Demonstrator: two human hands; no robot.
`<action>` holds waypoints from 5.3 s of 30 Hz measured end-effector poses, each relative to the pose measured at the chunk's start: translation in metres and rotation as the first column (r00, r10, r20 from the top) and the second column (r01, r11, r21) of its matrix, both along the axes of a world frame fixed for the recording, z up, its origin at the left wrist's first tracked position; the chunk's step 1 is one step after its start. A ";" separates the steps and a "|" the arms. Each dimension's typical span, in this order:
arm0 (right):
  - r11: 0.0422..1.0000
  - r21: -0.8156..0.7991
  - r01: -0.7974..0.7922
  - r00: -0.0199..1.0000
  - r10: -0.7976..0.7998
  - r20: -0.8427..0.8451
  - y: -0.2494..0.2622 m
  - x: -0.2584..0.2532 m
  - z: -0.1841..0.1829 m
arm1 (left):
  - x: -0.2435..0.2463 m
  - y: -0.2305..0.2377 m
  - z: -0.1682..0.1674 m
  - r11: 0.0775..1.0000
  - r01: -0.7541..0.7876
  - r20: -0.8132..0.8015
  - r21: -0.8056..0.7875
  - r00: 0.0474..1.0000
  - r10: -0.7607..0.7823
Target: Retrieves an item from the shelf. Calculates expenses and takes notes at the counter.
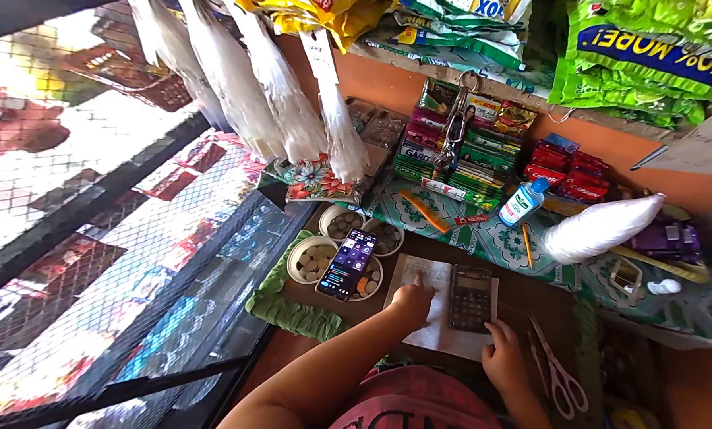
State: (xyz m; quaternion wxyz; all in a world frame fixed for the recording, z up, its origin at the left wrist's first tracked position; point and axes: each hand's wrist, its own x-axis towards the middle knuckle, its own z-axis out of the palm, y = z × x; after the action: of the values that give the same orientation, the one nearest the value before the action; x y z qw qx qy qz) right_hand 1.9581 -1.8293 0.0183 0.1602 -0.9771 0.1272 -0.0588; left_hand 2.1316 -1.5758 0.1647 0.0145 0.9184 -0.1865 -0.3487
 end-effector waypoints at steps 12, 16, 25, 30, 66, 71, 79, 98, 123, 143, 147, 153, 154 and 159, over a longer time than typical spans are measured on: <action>0.996 -0.088 -0.022 0.998 0.028 0.063 -0.007 -0.001 -0.006 | 0.000 0.001 -0.006 0.998 0.054 0.023 -0.018 0.998 -0.054; 0.995 -0.094 -0.019 0.997 0.026 0.070 -0.007 -0.002 -0.009 | 0.000 0.002 -0.006 0.998 0.058 0.033 -0.019 0.998 -0.057; 0.995 -0.101 0.009 0.999 -0.004 0.051 -0.003 0.007 -0.009 | 0.002 -0.001 -0.004 0.998 0.063 0.016 0.010 0.998 -0.063; 0.995 -0.095 -0.042 0.997 0.048 0.058 0.015 0.019 0.015 | 0.001 -0.002 -0.002 0.997 0.076 0.008 0.021 0.997 -0.076; 0.989 -0.130 -0.066 0.998 0.067 0.004 0.022 0.035 0.017 | 0.001 -0.001 -0.005 0.998 0.063 0.024 0.013 0.998 -0.063; 0.997 -0.073 -0.039 0.999 0.040 0.020 0.016 0.033 0.022 | 0.001 -0.002 -0.006 0.999 0.050 0.027 -0.008 0.998 -0.050; 0.998 -0.031 0.057 0.998 -0.058 -0.016 0.004 0.006 0.011 | -0.001 -0.003 -0.008 0.997 0.076 0.023 0.002 0.997 -0.076; 0.990 -0.137 0.013 0.998 -0.004 0.070 -0.005 -0.003 -0.010 | -0.002 -0.007 -0.003 0.987 0.163 0.014 -0.004 0.987 -0.163; 0.989 -0.129 0.066 0.997 -0.061 0.046 0.012 0.013 0.008 | -0.001 -0.009 -0.003 0.981 0.185 0.004 0.061 0.983 -0.186; 0.989 -0.142 -0.031 0.999 0.027 -0.031 0.009 0.035 0.023 | 0.001 -0.010 -0.004 0.981 0.186 -0.003 0.053 0.982 -0.186; 0.999 -0.012 0.034 0.999 -0.035 -0.035 -0.003 0.025 0.016 | 0.001 -0.010 -0.006 0.981 0.187 0.003 0.050 0.982 -0.188; 0.994 0.101 0.030 0.999 -0.027 -0.023 -0.008 0.004 0.005 | 0.000 -0.010 -0.008 0.987 0.161 0.038 0.017 0.986 -0.162; 0.995 0.097 0.020 1.000 -0.018 -0.015 -0.008 0.001 0.003 | 0.001 -0.010 -0.008 0.989 0.150 0.046 -0.007 0.988 -0.150; 0.999 0.035 -0.013 1.000 0.013 -0.004 -0.007 -0.003 -0.001 | -0.001 -0.014 -0.008 0.989 0.145 0.049 -0.041 0.989 -0.143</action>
State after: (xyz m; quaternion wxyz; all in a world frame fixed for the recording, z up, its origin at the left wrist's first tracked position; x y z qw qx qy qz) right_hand 1.9548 -1.8367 0.0174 0.1774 -0.9751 0.1223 -0.0533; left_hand 2.1301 -1.5893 0.1571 0.0054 0.9097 -0.2603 -0.3234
